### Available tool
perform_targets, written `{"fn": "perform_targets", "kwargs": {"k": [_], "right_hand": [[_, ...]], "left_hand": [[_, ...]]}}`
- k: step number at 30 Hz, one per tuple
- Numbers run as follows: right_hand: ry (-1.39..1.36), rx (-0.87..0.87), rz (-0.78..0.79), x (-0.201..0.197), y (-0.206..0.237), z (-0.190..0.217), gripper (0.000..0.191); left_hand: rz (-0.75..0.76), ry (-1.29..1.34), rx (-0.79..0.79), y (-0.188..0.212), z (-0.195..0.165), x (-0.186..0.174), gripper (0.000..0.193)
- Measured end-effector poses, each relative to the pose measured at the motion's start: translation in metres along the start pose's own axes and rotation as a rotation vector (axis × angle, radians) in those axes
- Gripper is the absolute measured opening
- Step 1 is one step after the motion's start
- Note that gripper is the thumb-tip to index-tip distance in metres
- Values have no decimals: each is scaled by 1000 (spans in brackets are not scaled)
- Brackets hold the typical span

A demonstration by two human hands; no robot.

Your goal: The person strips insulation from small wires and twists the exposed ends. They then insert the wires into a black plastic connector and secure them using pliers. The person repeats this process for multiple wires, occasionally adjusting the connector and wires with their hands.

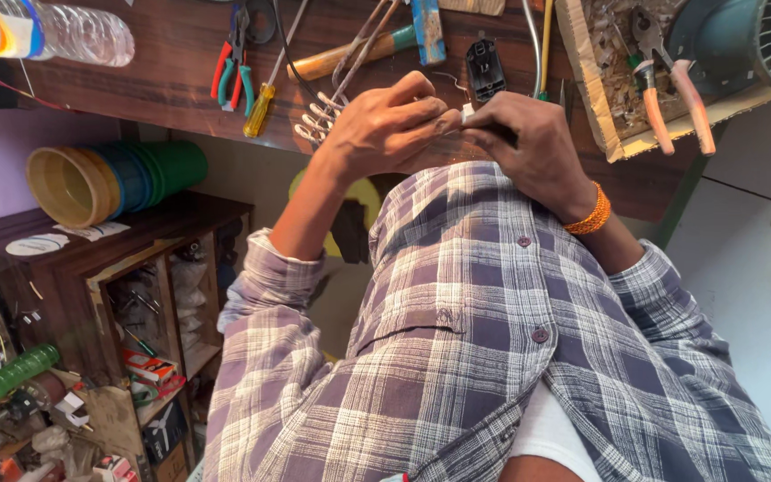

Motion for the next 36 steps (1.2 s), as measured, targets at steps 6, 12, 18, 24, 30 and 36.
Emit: {"fn": "perform_targets", "kwargs": {"k": [6, 12, 18, 24, 30, 36], "right_hand": [[-45, 23, 63, 3, -2, 14, 9], [-49, 58, 61, 2, -4, 19, 11], [11, -29, 95, -3, -12, 25, 12], [258, -258, -134, -18, -14, 30, 14], [-445, 222, -242, -23, 6, -8, 13], [-838, 538, -259, -30, 17, -25, 14]], "left_hand": [[-17, -95, 38, 9, -9, -17, 27], [-99, -28, -161, 17, -12, -12, 29], [-340, 189, -406, 31, -11, 13, 14], [-826, 777, -844, 56, -3, 41, 22], [-634, 549, -687, 39, 12, 54, 16], [-503, 1034, -885, 21, 22, 58, 10]]}}
Point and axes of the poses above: each hand's wrist, its own y-axis away from the middle knuckle, its own x-axis out of the palm, z = x × y, the point moved 3 cm from there along -y, towards the middle knuckle, and after that the axes turned 5 degrees about y, right-handed, at the moved point
